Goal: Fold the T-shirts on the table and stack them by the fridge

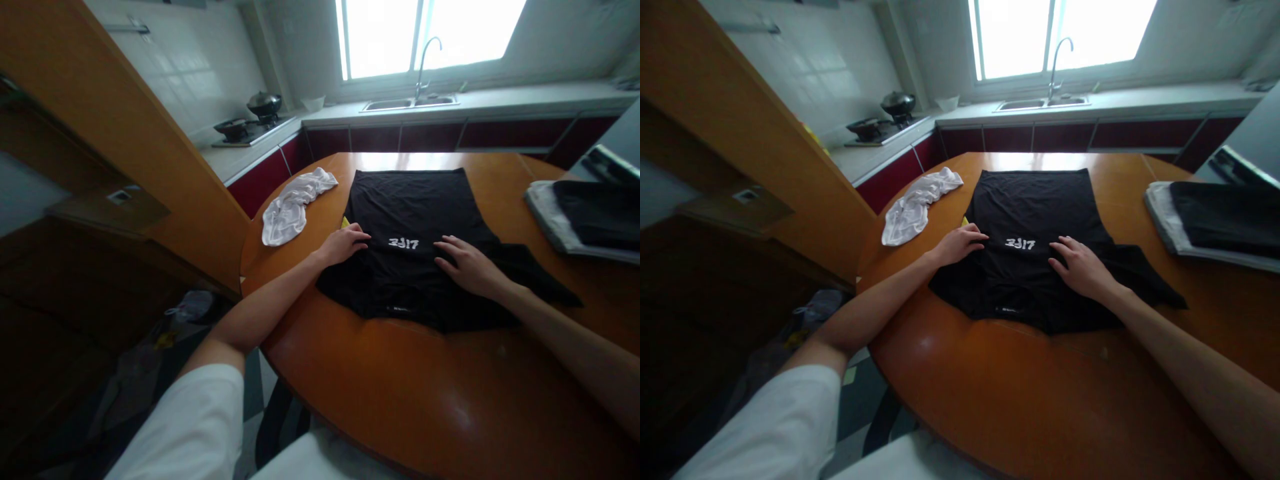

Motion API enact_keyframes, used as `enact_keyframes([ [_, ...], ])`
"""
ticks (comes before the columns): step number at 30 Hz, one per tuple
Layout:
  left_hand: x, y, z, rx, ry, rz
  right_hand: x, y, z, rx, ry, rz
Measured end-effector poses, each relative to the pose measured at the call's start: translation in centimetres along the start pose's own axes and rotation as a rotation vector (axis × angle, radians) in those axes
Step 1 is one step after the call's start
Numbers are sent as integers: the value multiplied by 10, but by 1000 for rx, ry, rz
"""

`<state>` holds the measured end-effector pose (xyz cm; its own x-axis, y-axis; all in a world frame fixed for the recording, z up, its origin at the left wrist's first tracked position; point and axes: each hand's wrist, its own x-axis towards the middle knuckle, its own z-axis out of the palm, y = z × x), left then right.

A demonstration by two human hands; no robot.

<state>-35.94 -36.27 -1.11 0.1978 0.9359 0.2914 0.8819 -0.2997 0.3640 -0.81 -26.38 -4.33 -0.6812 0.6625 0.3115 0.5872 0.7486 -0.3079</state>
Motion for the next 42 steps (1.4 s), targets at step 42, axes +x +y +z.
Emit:
enact_keyframes([
  [42,16,-17,13,-121,300,-163,46,-150,2,-154,113,-533],
])
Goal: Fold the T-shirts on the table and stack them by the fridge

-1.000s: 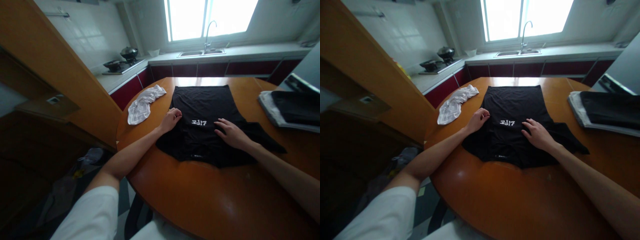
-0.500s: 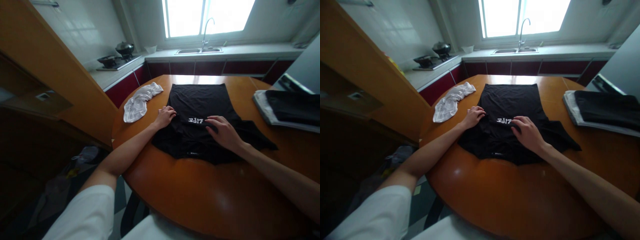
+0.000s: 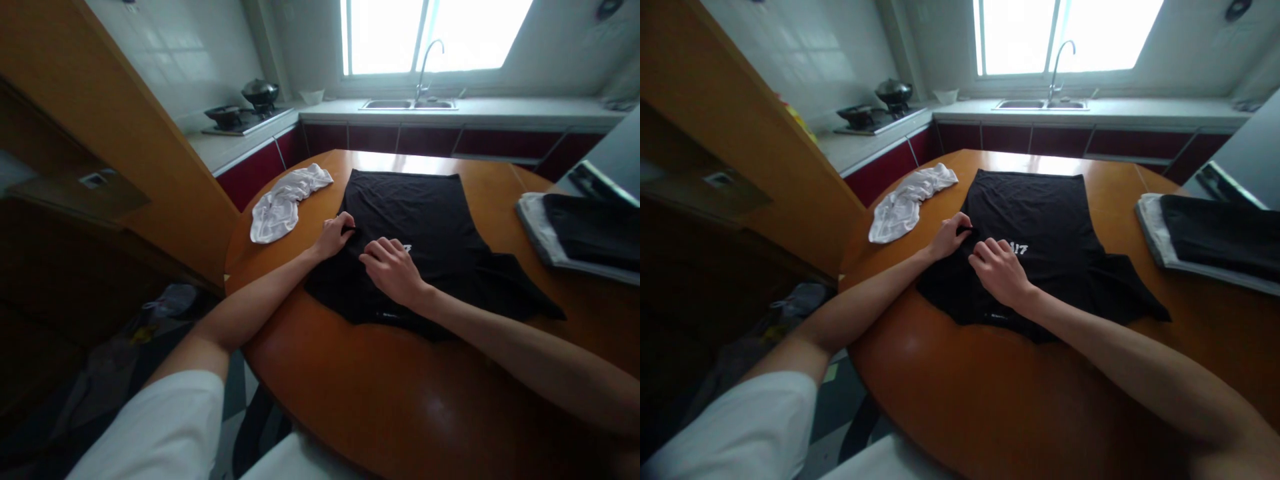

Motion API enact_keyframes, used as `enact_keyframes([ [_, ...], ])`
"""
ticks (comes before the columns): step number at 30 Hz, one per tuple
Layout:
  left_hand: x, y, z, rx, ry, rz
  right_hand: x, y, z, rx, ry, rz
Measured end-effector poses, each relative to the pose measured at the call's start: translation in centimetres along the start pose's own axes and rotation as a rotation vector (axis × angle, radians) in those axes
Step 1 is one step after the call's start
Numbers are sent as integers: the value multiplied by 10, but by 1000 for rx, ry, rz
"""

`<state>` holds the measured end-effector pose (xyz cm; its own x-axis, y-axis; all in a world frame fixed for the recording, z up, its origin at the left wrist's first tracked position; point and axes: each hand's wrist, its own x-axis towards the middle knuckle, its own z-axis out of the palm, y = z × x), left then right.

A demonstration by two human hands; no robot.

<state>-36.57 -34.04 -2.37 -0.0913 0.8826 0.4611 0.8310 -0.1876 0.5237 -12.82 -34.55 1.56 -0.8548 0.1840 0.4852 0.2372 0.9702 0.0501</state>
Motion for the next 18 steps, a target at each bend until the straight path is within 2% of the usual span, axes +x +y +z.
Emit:
enact_keyframes([
  [5,0,-2,0,-27,-5,-49,-8,2,-3,22,22,-73],
  [9,0,-2,1,-17,-39,-23,-14,4,9,130,25,77],
  [11,0,-2,0,-14,-50,-12,-16,5,15,162,-7,95],
  [14,1,0,-2,2,-31,-1,-16,7,20,168,-58,56],
  [18,-1,5,-4,68,31,-30,-14,6,14,73,-72,-19],
])
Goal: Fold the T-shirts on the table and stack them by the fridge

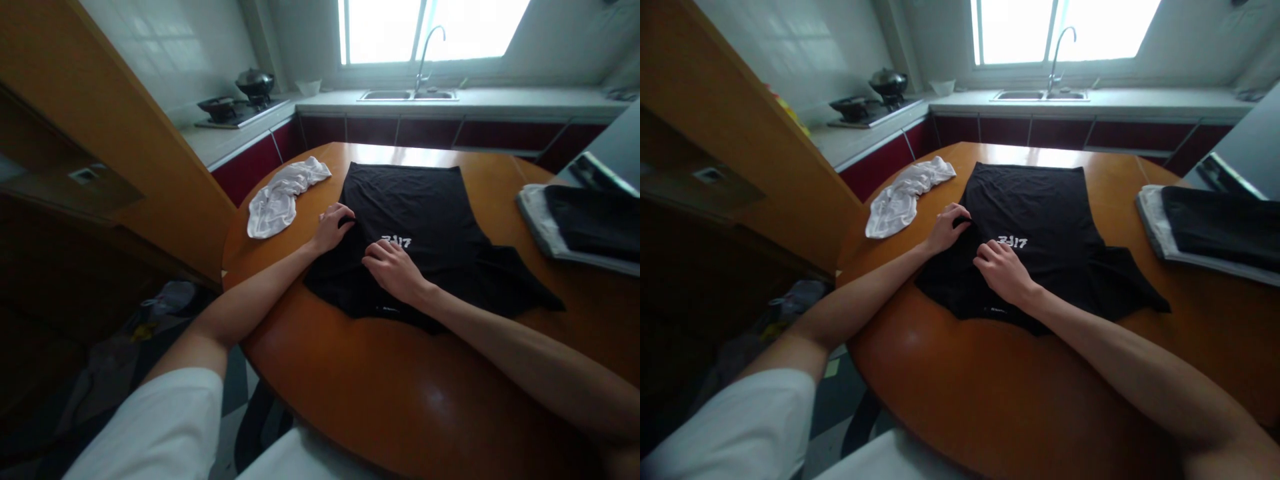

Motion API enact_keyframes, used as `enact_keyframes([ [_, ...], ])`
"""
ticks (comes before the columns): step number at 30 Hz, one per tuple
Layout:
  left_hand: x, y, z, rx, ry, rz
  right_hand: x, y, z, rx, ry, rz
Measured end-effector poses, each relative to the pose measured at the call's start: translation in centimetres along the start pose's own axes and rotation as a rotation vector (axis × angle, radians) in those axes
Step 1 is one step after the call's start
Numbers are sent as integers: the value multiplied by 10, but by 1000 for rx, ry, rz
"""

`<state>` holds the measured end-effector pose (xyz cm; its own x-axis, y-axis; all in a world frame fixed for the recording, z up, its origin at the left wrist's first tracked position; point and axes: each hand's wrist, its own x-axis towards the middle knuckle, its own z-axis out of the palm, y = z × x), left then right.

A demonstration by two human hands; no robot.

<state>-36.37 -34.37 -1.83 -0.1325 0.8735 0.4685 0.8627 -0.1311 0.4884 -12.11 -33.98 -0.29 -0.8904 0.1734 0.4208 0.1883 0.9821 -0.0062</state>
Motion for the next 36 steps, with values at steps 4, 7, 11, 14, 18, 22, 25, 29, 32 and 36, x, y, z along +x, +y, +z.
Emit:
enact_keyframes([
  [4,-1,2,1,137,49,-60,1,-2,-8,-86,-11,-74],
  [7,1,0,-2,173,53,-66,-1,-2,-8,-72,-52,-95],
  [11,0,3,-9,56,18,55,-2,-4,-6,0,6,-23],
  [14,-10,10,-7,36,-151,153,-2,-5,-3,63,23,-8],
  [18,-23,17,2,142,-346,184,-2,-4,2,121,-6,-8],
  [22,-26,17,5,190,-352,174,-2,-3,2,147,49,27],
  [25,-25,16,4,215,-425,132,-2,-3,2,171,16,45],
  [29,-22,13,2,213,-374,112,-2,-2,2,169,-13,60],
  [32,-16,7,-3,233,-361,42,-2,-1,3,178,-11,62],
  [36,-9,2,-14,170,-342,-2,-2,-1,2,178,-19,59],
])
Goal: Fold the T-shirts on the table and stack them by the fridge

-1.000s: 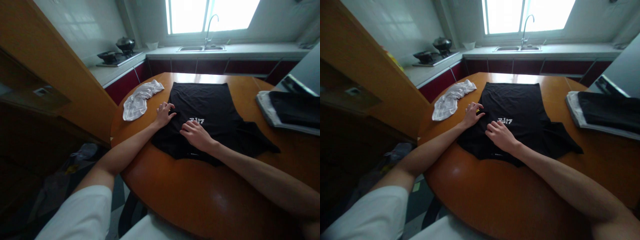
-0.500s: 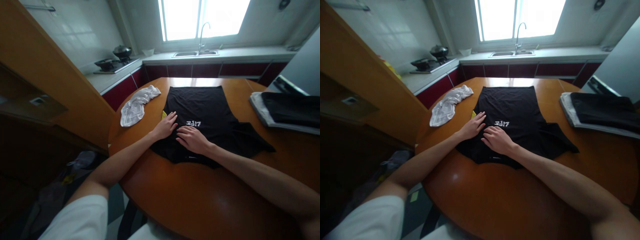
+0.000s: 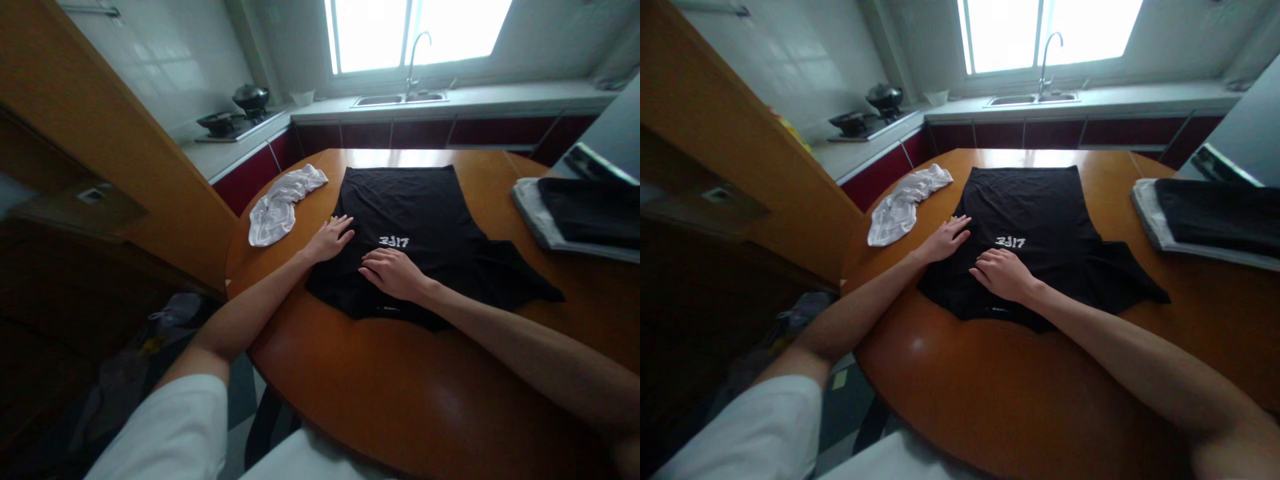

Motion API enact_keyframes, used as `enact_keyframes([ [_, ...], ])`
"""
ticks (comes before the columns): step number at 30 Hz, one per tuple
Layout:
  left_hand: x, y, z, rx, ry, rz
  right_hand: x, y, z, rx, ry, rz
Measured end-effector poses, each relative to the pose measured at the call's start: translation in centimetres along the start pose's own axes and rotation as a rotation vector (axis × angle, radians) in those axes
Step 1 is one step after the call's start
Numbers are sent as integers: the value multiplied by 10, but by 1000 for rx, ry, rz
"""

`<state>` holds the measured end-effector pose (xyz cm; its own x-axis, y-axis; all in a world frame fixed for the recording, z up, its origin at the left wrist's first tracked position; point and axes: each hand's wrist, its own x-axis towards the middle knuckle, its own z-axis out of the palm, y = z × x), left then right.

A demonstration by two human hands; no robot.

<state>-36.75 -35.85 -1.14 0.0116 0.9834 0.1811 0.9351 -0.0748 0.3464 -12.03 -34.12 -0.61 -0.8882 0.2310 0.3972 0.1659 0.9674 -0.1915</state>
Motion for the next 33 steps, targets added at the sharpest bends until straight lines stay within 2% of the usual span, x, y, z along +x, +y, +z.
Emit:
enact_keyframes([
  [2,0,0,-5,-45,107,28,0,0,0,-3,-5,-1],
  [4,-2,3,-6,-63,145,91,0,0,0,-7,-7,1],
  [7,-5,7,2,1,-34,189,1,0,-1,-7,-15,5],
  [9,-7,10,8,75,-160,204,2,1,-2,-1,-20,6],
  [10,-7,11,9,101,-187,202,2,1,-1,3,-22,6],
  [15,-5,14,9,111,-81,210,2,1,0,13,-27,17],
  [18,-5,11,12,142,-122,227,4,-1,-8,44,-5,19],
  [21,-4,4,19,206,-177,232,7,1,-33,83,79,77],
  [24,-2,-1,22,258,-175,249,0,17,-71,66,171,297],
  [27,0,-4,23,284,-176,254,-30,48,-112,-35,162,635],
  [30,2,-6,23,286,-169,247,-79,85,-143,-178,37,987],
  [33,4,-7,24,287,-176,237,-126,112,-161,-222,-135,1254],
])
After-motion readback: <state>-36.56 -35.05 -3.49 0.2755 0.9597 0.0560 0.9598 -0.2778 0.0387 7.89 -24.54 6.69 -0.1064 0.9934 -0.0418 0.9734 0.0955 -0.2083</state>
